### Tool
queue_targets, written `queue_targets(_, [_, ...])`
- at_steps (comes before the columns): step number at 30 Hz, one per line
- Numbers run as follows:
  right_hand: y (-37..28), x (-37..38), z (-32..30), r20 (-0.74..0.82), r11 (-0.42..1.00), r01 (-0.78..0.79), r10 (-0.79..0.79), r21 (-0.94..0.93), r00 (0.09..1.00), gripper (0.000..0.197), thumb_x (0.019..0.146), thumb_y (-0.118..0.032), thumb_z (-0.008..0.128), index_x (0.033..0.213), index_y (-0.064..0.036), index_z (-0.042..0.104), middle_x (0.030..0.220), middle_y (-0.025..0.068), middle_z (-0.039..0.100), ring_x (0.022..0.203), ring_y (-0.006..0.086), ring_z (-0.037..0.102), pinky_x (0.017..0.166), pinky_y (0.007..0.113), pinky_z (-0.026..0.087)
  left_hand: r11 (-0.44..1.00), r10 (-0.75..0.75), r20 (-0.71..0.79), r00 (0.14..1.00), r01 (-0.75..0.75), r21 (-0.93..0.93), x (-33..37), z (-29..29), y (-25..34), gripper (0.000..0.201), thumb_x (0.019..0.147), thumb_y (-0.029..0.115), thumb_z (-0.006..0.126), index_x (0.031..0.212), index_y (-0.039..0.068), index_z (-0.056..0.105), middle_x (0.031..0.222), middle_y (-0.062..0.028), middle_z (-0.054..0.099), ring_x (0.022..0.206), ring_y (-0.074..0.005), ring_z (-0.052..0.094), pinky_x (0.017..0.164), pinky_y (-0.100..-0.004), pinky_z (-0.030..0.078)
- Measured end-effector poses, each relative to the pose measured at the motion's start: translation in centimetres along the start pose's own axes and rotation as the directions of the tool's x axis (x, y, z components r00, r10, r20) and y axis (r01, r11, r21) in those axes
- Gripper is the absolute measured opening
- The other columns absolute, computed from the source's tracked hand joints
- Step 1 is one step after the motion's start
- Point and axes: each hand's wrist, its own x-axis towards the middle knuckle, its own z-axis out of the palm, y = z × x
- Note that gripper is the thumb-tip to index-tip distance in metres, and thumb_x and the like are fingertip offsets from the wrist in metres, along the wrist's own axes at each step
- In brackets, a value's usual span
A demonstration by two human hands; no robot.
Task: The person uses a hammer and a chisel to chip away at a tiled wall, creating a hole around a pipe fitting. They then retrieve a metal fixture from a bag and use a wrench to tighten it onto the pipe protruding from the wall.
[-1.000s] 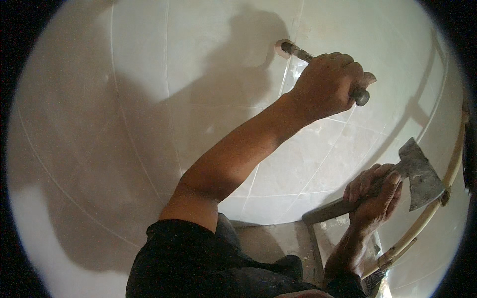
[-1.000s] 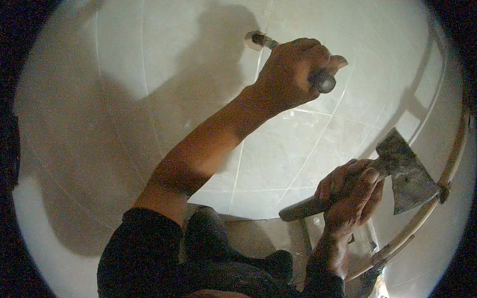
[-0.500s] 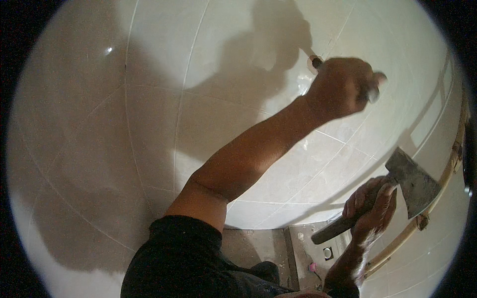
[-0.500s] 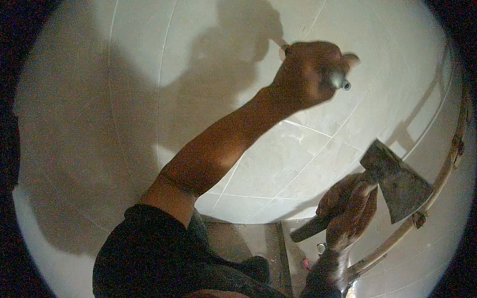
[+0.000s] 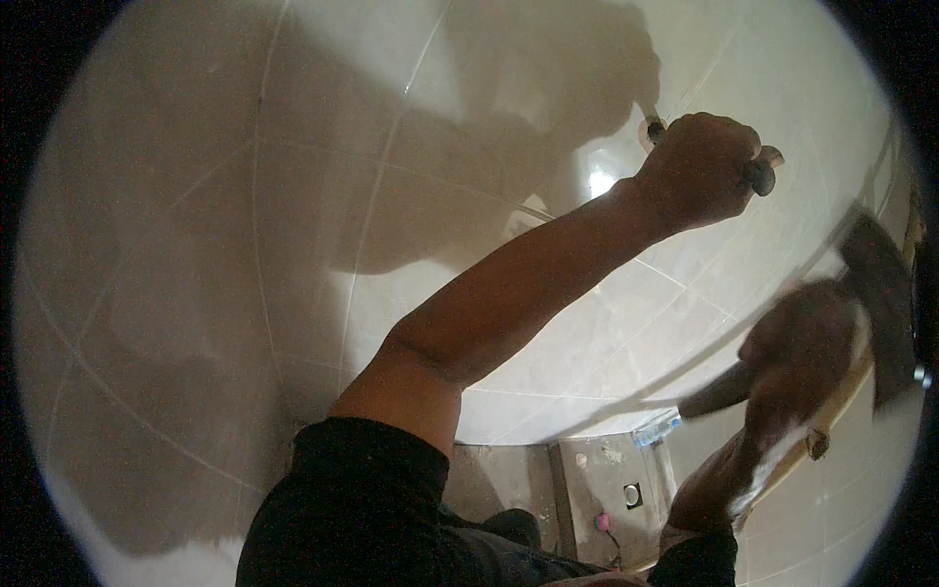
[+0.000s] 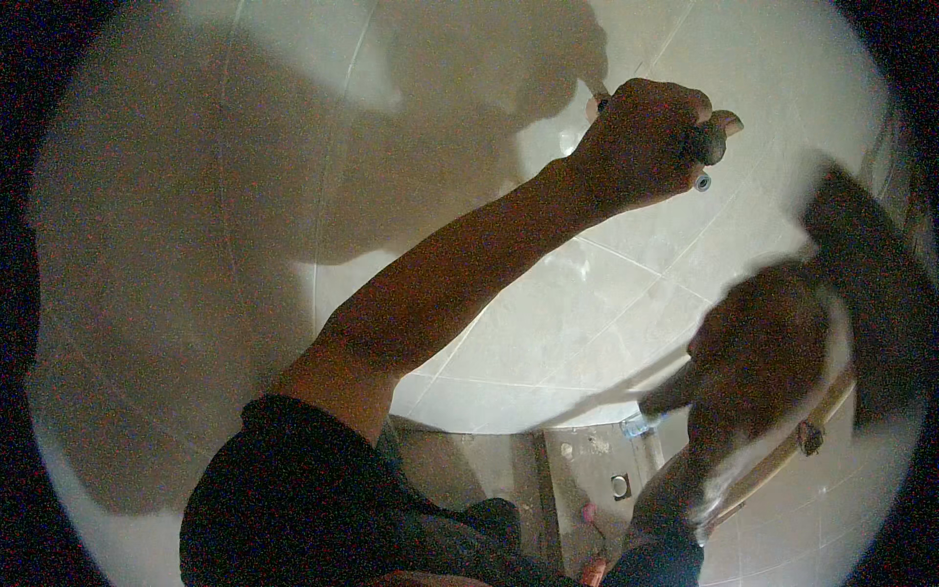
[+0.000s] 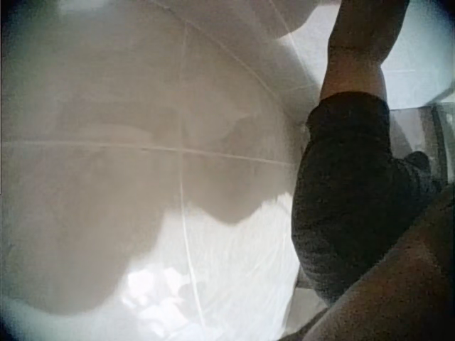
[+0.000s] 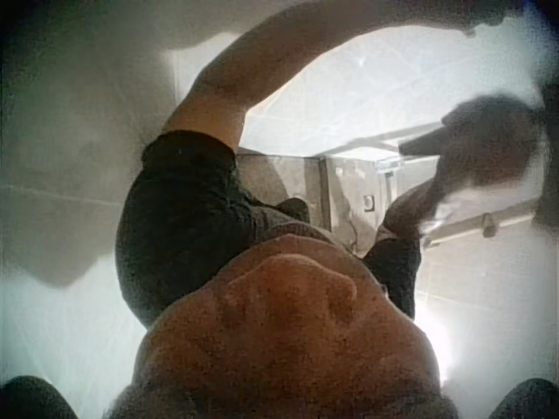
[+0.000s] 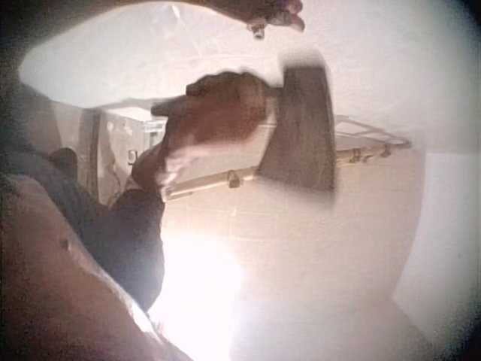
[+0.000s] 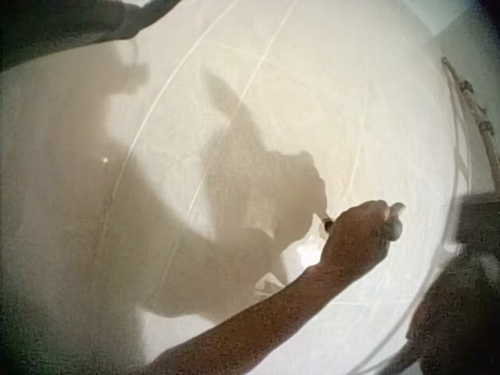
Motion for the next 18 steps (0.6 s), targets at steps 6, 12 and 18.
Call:
queue_targets(6, [1.3, 1.1, 1.8, 0.074, 1.000, -0.002, 0.002, -0.003, 0.997, 0.026, 0.104, -0.028, 0.048, 0.096, -0.0056, 0.056, 0.063, 0.0015, 0.051, 0.050, 0.0154, 0.048, 0.046, 0.031, 0.042, 0.988, -0.020, 0.007, 1.000, 0.018, 0.150, -0.4, 0.7, -1.3, 0.020, 0.073, 0.019, 0.078, 0.091, 0.012, 0.071, 0.073, -0.0110, 0.065, 0.070, -0.0319, 0.068, 0.064, -0.0460, 0.055])
queue_targets(12, [0.3, -0.5, 1.3, 0.214, 0.965, 0.051, 0.006, -0.258, 0.977, 0.033, 0.108, -0.038, 0.043, 0.100, -0.0079, 0.052, 0.063, -0.0001, 0.049, 0.045, 0.0092, 0.044, 0.038, 0.026, 0.036, 0.956, -0.015, 0.237, 0.971, -0.055, 0.289, -0.6, 0.1, 1.6, 0.017, 0.084, 0.021, 0.068, 0.099, 0.013, 0.072, 0.079, -0.0111, 0.068, 0.076, -0.0313, 0.071, 0.069, -0.0461, 0.058])
queue_targets(18, [1.7, -6.2, -2.9, -0.109, 0.936, 0.119, -0.087, 0.330, 0.990, 0.039, 0.109, -0.043, 0.045, 0.102, -0.0062, 0.055, 0.064, 0.0019, 0.049, 0.043, 0.0121, 0.044, 0.036, 0.027, 0.036, 0.877, -0.122, 0.560, 0.820, -0.175, 0.447, -2.0, 2.9, 3.5, 0.015, 0.085, 0.020, 0.069, 0.097, 0.010, 0.069, 0.089, -0.0145, 0.071, 0.086, -0.0338, 0.071, 0.077, -0.0480, 0.056])
